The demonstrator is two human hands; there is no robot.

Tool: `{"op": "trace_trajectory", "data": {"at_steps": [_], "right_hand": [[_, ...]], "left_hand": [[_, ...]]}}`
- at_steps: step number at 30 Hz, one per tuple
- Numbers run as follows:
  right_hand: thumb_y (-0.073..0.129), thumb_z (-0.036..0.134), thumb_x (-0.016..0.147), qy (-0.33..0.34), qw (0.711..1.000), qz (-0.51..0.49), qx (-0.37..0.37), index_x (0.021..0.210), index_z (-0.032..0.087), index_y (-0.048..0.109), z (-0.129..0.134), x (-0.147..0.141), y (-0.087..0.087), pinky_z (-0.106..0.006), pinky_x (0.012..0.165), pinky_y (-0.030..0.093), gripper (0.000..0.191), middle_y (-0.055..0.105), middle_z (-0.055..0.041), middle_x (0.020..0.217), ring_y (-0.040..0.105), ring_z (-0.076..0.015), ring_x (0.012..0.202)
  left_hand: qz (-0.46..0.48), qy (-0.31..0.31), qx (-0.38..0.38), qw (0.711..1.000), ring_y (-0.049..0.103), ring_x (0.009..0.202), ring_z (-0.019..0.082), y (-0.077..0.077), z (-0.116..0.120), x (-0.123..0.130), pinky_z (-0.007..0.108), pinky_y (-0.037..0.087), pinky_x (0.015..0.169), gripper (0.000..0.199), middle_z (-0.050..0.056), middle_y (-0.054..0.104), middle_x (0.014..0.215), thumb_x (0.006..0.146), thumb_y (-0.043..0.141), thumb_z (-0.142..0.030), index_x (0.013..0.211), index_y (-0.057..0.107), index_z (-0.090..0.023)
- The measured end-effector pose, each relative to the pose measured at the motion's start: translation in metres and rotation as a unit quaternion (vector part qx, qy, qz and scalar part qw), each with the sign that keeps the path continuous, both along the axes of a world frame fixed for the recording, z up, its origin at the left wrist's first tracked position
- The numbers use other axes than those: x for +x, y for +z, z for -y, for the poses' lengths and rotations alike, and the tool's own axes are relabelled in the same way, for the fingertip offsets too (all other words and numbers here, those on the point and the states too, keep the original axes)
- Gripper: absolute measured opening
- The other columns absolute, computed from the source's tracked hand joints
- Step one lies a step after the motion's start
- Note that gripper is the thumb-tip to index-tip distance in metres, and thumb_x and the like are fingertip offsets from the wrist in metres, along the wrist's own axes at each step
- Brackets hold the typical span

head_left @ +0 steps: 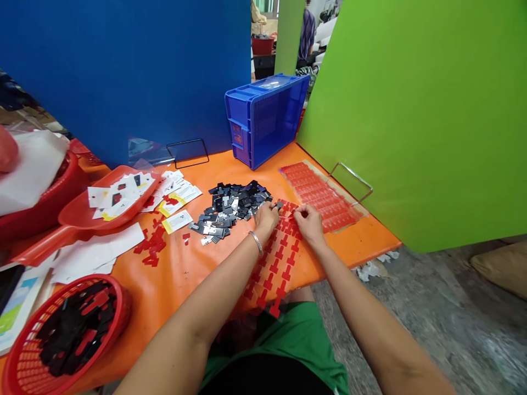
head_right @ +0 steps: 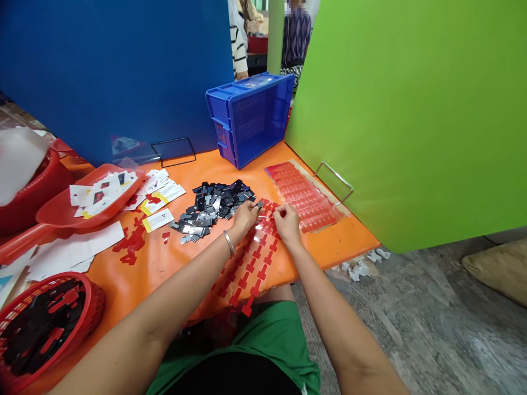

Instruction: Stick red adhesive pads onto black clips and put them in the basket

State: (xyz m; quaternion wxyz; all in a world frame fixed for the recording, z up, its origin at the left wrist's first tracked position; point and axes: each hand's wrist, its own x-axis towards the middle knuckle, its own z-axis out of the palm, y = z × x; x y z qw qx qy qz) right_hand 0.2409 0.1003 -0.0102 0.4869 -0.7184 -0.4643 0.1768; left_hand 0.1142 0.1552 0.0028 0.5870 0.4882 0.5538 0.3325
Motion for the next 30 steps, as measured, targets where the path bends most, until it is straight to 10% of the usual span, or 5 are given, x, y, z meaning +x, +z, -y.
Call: {"op": "trace_trajectory", "data": {"at_steps": [10, 17, 30], "right_hand": [[0.063, 0.033, 0.064, 0.01, 0.993, -0.109, 0.046, 0.072, 0.018, 0.053, 0.006, -0.002, 0.006, -0.026, 0.061, 0.043, 0.02, 0.054, 0.0016, 0.068, 0.049, -0.0127, 0.063], [0.063, 0.031, 0.07, 0.127, 0.985, -0.113, 0.039, 0.074, 0.019, 0.054, 0.05, -0.067, 0.03, -0.025, 0.059, 0.042, 0.015, 0.056, 0.0007, 0.07, 0.05, -0.0128, 0.062], [0.066, 0.033, 0.07, 0.169, 0.951, -0.256, -0.031, 0.078, 0.021, 0.051, 0.093, -0.121, 0.0, -0.025, 0.053, 0.046, 0.021, 0.056, 0.0018, 0.07, 0.055, -0.0125, 0.059]], "left_hand": [[0.134, -0.029, -0.064, 0.988, 0.061, 0.057, 0.011, 0.03, 0.063, -0.067, 0.024, 0.052, 0.059, 0.008, 0.007, 0.066, 0.073, 0.079, 0.062, -0.018, 0.075, 0.061, -0.011], [0.221, 0.012, -0.233, 0.947, 0.067, 0.064, 0.013, 0.021, 0.121, -0.122, 0.026, 0.057, 0.065, 0.016, 0.01, 0.07, 0.085, 0.075, 0.063, -0.007, 0.091, 0.065, -0.01], [0.249, -0.01, -0.212, 0.945, 0.068, 0.062, 0.014, 0.005, 0.127, -0.128, 0.023, 0.056, 0.064, 0.019, 0.009, 0.069, 0.071, 0.074, 0.058, -0.001, 0.091, 0.064, -0.006]]}}
